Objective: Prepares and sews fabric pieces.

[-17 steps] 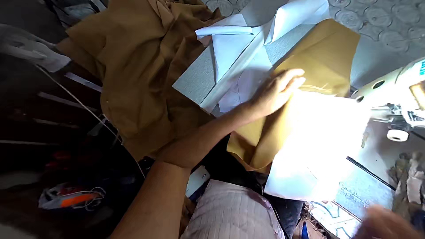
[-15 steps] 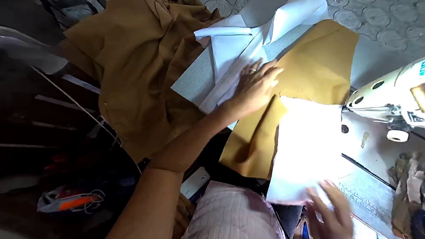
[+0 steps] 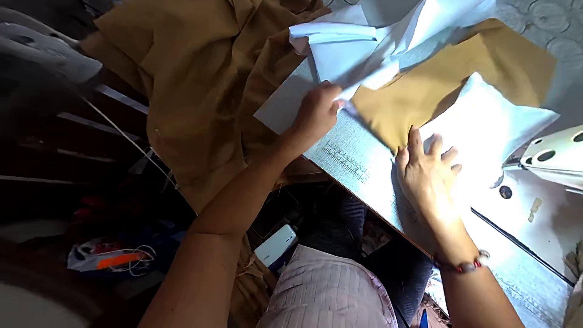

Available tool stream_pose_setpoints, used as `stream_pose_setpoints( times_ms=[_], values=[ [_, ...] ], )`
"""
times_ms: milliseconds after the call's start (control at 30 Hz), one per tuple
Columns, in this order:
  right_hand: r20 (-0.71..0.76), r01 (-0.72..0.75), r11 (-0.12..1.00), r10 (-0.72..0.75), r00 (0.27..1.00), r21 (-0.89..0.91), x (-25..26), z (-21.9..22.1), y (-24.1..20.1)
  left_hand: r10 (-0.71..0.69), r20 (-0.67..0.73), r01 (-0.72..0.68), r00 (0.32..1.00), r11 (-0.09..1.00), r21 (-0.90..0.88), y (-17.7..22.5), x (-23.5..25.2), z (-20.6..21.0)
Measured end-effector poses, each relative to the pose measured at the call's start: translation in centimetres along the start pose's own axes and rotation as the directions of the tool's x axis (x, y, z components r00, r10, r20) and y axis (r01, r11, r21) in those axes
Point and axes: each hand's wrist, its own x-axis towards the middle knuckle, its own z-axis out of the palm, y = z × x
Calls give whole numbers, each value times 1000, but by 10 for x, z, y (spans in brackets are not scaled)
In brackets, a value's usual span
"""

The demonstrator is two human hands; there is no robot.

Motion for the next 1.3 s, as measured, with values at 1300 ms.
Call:
stream_pose_setpoints(
  times_ms=[1300],
  values=[
    [-409,-87,880,301,861,466,-217,-13,131,-72,475,345,877,783,-518,90,-75,55]
  ],
)
